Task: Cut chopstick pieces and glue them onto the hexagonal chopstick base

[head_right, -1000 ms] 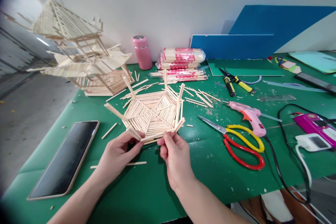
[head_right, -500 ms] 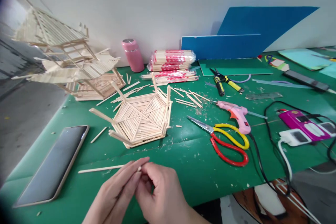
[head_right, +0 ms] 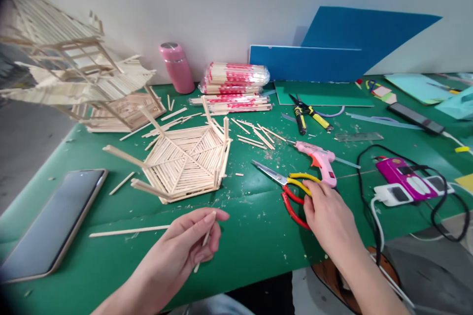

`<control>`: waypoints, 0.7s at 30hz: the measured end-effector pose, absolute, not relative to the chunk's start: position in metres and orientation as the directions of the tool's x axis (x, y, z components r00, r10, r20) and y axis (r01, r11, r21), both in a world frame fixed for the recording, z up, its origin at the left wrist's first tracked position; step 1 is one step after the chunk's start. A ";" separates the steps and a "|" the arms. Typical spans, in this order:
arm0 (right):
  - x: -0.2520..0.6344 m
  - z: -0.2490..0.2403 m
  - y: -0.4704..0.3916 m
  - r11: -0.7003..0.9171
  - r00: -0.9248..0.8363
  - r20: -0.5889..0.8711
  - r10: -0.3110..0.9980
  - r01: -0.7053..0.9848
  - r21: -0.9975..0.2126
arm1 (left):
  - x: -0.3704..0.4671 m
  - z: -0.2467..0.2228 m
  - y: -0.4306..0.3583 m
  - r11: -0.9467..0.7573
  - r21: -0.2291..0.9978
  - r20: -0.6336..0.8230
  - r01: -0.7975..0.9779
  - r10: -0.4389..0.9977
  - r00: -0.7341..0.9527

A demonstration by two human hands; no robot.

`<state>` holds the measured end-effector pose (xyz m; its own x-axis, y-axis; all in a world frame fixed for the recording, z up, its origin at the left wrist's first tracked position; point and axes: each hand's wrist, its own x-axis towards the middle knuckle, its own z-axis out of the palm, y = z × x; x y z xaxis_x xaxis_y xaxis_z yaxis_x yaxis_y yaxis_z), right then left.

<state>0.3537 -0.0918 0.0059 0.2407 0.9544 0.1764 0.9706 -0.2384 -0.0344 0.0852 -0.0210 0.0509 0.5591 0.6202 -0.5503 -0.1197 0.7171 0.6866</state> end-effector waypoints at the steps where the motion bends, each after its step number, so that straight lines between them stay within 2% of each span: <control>1: 0.357 0.004 -0.089 -0.225 0.224 0.145 0.964 0.974 -0.011 | 0.086 0.051 -0.021 0.735 0.663 -0.556 -0.140 0.610 0.565; 6: 0.366 0.004 -0.079 -0.187 0.186 0.044 0.981 0.982 0.017 | 0.083 0.052 -0.022 0.774 0.607 -0.581 -0.182 0.588 0.564; 8: 0.365 0.009 -0.080 -0.193 0.194 0.046 0.980 0.981 -0.020 | 0.081 0.052 -0.022 0.780 0.602 -0.592 -0.171 0.580 0.561; 12: 0.357 0.026 -0.093 -0.225 0.242 0.022 0.970 0.928 -0.297 | 0.079 0.051 -0.022 0.782 0.609 -0.603 -0.136 0.567 0.561; 16: 0.339 0.041 -0.116 -0.280 0.210 -0.186 0.960 0.773 -0.569 | 0.076 0.048 -0.023 0.740 0.664 -0.566 -0.112 0.594 0.572; 18: 0.329 0.042 -0.128 -0.272 0.123 -0.268 0.955 0.722 -0.637 | 0.074 0.046 -0.024 0.704 0.701 -0.528 -0.112 0.618 0.583; 21: 0.312 0.039 -0.138 -0.275 0.068 -0.332 0.941 0.725 -0.631 | 0.070 0.045 -0.024 0.643 0.760 -0.487 -0.096 0.661 0.571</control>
